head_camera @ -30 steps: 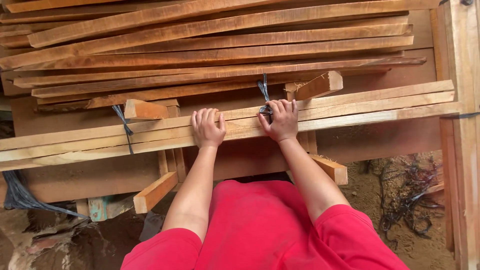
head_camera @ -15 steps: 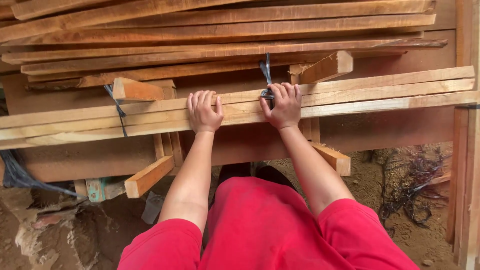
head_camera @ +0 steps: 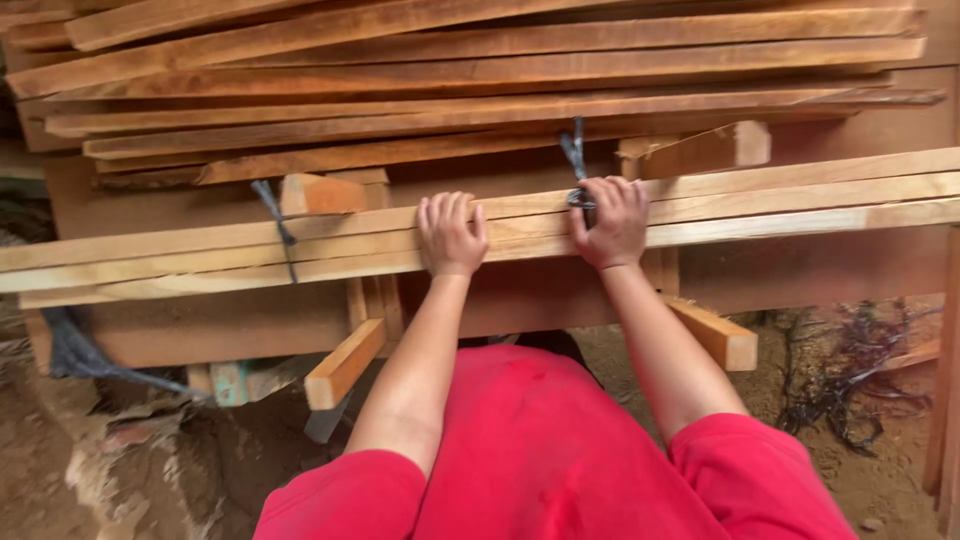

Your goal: Bundling wood strips together using plastic ties.

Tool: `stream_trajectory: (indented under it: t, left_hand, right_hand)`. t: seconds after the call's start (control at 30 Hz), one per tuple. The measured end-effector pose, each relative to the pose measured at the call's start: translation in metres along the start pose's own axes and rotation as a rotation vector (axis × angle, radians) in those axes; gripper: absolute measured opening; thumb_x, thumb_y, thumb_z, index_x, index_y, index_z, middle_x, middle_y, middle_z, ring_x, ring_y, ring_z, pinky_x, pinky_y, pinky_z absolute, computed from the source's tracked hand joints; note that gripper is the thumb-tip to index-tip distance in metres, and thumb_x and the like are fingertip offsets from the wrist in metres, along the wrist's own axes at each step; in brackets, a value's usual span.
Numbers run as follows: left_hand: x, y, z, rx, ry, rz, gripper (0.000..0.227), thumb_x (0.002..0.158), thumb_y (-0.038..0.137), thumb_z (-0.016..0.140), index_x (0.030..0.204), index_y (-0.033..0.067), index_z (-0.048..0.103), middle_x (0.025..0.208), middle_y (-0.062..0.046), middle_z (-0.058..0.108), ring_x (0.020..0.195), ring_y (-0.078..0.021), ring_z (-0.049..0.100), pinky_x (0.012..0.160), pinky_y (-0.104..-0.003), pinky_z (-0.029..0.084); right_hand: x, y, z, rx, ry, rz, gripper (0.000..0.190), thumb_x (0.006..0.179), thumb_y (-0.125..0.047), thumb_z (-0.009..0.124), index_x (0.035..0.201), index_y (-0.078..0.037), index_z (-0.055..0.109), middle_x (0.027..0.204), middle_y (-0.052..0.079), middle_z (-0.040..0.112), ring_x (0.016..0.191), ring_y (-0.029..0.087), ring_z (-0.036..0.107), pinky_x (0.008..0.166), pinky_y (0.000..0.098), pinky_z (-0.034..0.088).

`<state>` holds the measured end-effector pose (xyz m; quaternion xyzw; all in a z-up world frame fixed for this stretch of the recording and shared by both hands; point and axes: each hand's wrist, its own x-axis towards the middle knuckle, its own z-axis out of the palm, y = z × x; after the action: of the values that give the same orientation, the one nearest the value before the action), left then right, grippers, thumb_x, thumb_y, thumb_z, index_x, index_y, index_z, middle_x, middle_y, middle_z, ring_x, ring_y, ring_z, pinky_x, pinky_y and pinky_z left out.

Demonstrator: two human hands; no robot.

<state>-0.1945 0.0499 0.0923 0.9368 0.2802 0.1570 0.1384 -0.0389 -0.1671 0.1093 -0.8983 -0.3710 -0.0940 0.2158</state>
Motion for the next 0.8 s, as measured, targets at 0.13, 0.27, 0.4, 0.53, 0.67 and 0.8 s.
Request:
stream_trajectory:
  t: [0.13,0.27,0.4,0.53,0.67,0.8]
  left_hand:
    - [0.006,0.002,0.001,-0.024,0.047,0.032,0.027,0.093,0.035,0.059,0.111,0.0180,0.068,0.112,-0.001,0.068,0.119,-0.0223,0.059,0.117,-0.047,0.033]
    - [0.005,0.001,0.008,-0.011,0.026,0.030,0.027,0.093,0.036,0.058,0.112,0.0198,0.067,0.112,0.000,0.067,0.119,-0.0223,0.059,0.117,-0.049,0.032]
    - [0.005,0.001,0.008,-0.003,0.030,0.028,0.028,0.092,0.037,0.058,0.113,0.0203,0.066,0.113,0.001,0.067,0.120,-0.0213,0.059,0.118,-0.048,0.032]
    - [0.000,0.002,0.003,0.007,0.026,0.028,0.026,0.091,0.035,0.059,0.110,0.0195,0.067,0.111,0.000,0.067,0.118,-0.0226,0.060,0.117,-0.048,0.034]
    - [0.003,0.001,0.002,0.006,0.021,0.027,0.026,0.090,0.036,0.060,0.110,0.0213,0.067,0.110,0.001,0.067,0.118,-0.0221,0.060,0.116,-0.048,0.033]
    - [-0.001,0.002,0.004,0.007,0.034,0.024,0.026,0.090,0.037,0.059,0.110,0.0214,0.066,0.110,0.001,0.067,0.118,-0.0215,0.060,0.117,-0.048,0.033]
  right_hand:
    - [0.007,-0.004,-0.004,-0.085,0.071,-0.008,0.035,0.086,-0.032,0.067,0.120,-0.021,0.072,0.116,-0.002,0.072,0.115,0.019,0.062,0.114,0.0434,0.034]
    - [0.010,-0.004,-0.007,-0.078,0.075,0.000,0.035,0.086,-0.028,0.064,0.120,-0.021,0.072,0.116,-0.002,0.073,0.115,0.019,0.064,0.114,0.0429,0.035]
    - [0.010,-0.001,-0.006,-0.065,0.078,-0.001,0.037,0.084,-0.027,0.063,0.120,-0.021,0.072,0.117,-0.003,0.073,0.116,0.019,0.063,0.114,0.0428,0.035]
    - [0.003,-0.002,-0.007,-0.023,0.069,-0.001,0.042,0.079,-0.023,0.062,0.120,-0.020,0.071,0.119,-0.002,0.072,0.116,0.020,0.063,0.114,0.0428,0.034]
    - [0.003,0.001,-0.002,0.057,0.074,0.050,0.038,0.081,-0.018,0.061,0.118,-0.022,0.072,0.116,-0.004,0.073,0.115,0.018,0.064,0.114,0.0411,0.033]
    - [0.013,-0.001,0.009,0.240,0.126,0.261,0.026,0.096,-0.012,0.056,0.110,-0.026,0.073,0.106,-0.009,0.073,0.105,0.016,0.066,0.109,0.0339,0.036]
